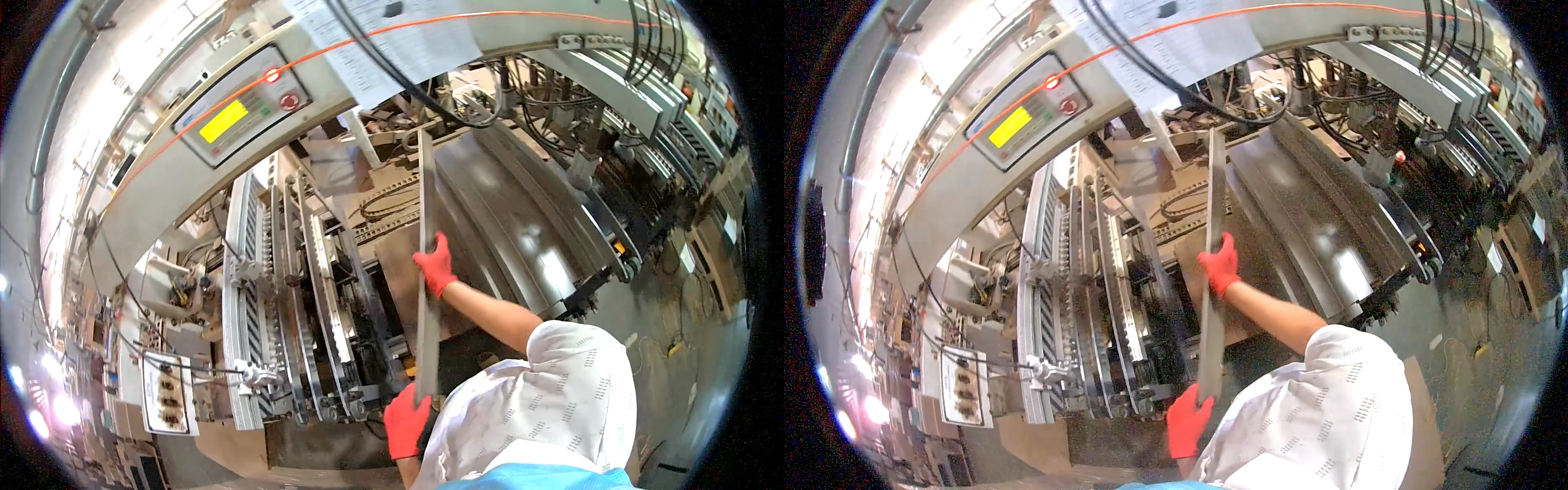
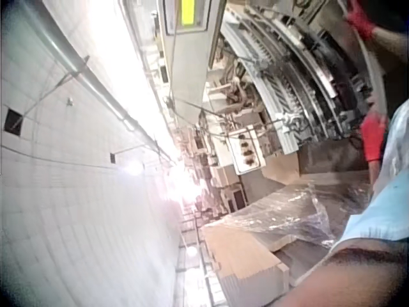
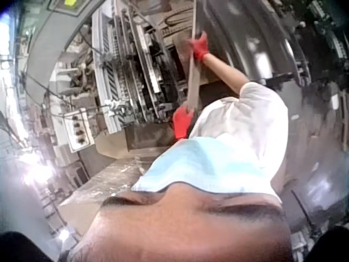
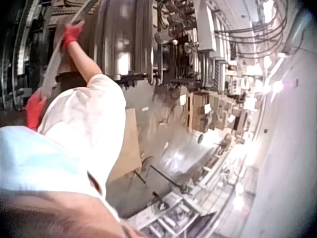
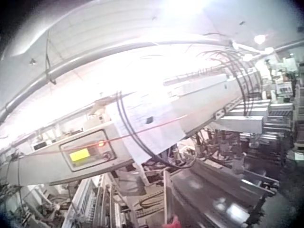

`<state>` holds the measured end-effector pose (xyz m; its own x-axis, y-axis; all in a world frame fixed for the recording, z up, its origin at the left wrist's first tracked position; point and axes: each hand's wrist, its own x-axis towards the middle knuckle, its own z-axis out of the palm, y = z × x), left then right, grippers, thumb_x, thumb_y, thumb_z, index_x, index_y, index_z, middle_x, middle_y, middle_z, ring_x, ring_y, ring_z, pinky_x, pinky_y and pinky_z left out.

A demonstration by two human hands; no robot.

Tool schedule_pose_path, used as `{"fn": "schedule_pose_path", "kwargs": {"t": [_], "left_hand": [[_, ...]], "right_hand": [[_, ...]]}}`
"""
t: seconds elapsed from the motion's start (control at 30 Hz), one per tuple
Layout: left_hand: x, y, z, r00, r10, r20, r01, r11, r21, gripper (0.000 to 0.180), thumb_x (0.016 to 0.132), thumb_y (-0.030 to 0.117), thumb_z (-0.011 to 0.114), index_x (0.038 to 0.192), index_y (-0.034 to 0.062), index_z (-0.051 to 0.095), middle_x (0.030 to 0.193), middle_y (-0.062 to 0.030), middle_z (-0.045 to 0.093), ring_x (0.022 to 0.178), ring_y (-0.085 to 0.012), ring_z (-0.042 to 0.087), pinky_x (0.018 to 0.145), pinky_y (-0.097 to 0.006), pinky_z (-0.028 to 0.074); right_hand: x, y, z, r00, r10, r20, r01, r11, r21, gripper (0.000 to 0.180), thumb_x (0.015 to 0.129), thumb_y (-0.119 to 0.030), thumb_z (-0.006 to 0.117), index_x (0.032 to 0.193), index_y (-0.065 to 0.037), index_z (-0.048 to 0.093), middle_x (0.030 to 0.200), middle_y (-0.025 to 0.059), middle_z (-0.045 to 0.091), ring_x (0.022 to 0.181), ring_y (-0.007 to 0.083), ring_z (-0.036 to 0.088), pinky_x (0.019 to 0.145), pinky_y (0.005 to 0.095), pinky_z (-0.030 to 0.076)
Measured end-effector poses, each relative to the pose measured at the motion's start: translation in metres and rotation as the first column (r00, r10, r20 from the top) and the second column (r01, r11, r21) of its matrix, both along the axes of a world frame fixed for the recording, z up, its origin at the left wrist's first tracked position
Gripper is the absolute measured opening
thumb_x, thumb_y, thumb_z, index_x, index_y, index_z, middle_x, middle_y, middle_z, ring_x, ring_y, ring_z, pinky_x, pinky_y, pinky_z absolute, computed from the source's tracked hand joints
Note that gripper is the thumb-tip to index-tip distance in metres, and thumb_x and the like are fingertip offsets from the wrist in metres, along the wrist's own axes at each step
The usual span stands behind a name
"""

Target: The person adjusts machine components and repeatedly takes metal profiles from a pallet stack to feed them into the machine.

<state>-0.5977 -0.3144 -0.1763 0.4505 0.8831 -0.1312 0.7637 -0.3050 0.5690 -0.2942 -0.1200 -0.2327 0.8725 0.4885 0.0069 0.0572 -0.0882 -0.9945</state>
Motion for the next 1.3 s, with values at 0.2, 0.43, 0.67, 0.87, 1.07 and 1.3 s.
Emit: {"fn": "schedule_pose_path", "kwargs": {"t": [0.2,0.43,0.67,0.87,1.07,1.3], "left_hand": [[0.038,0.008,-0.011,0.991,-0.128,0.04,0.127,0.992,0.026,0.044,0.085,0.034,0.068,0.124,0.0133,0.061,0.113,-0.0083,0.068,0.106,-0.0286,0.062,0.089,-0.042,0.047],[0.023,-0.006,-0.043,0.987,-0.069,-0.148,0.066,0.998,-0.024,0.044,0.085,0.036,0.068,0.125,0.0172,0.061,0.118,-0.0045,0.068,0.108,-0.0278,0.062,0.09,-0.043,0.046],[0.051,-0.012,-0.043,0.993,-0.045,-0.107,0.038,0.997,-0.069,0.042,0.086,0.036,0.066,0.124,0.0176,0.061,0.118,-0.0024,0.068,0.11,-0.0276,0.061,0.091,-0.042,0.046],[0.077,-0.018,-0.039,0.999,-0.028,-0.046,0.022,0.993,-0.118,0.044,0.088,0.035,0.066,0.127,0.0156,0.06,0.119,-0.0045,0.067,0.11,-0.0289,0.061,0.092,-0.043,0.045],[0.085,-0.022,-0.03,0.988,0.014,-0.154,-0.038,0.988,-0.152,0.045,0.087,0.032,0.066,0.128,0.013,0.059,0.12,-0.0089,0.066,0.109,-0.0312,0.061,0.092,-0.044,0.046],[0.035,-0.039,-0.003,0.93,0.367,-0.035,-0.364,0.929,0.073,0.047,0.091,0.033,0.062,0.131,0.0077,0.058,0.129,-0.0163,0.061,0.119,-0.0343,0.057,0.1,-0.044,0.046]], "right_hand": [[0.207,-0.03,-0.008,0.886,0.022,0.462,0.121,0.954,-0.276,0.065,0.065,-0.025,0.07,0.128,-0.013,0.06,0.112,0.0212,0.065,0.108,0.0386,0.06,0.094,0.044,0.05],[0.355,-0.099,-0.035,0.767,0.109,0.633,0.276,0.834,-0.478,0.057,0.063,-0.019,0.072,0.119,-0.013,0.063,0.115,0.0177,0.063,0.11,0.0349,0.06,0.095,0.0421,0.05],[0.426,-0.118,-0.068,0.733,0.197,0.651,0.205,0.849,-0.487,0.051,0.064,-0.017,0.074,0.115,-0.013,0.065,0.12,0.0174,0.061,0.112,0.0379,0.059,0.094,0.047,0.049],[0.435,-0.126,-0.101,0.473,0.144,0.869,0.444,0.814,-0.376,0.041,0.072,-0.018,0.072,0.111,-0.012,0.066,0.118,0.0118,0.063,0.114,0.0357,0.057,0.099,0.0499,0.044],[0.429,-0.146,-0.1,0.386,0.209,0.898,0.509,0.764,-0.396,0.028,0.081,-0.022,0.064,0.107,-0.013,0.067,0.11,0.01,0.064,0.108,0.0329,0.059,0.094,0.0499,0.045],[0.294,-0.142,-0.127,0.489,0.249,0.836,-0.243,0.959,-0.143,0.036,0.095,-0.01,0.053,0.129,0.001,0.06,0.133,0.0181,0.06,0.118,0.0274,0.059,0.099,0.0363,0.049]]}}
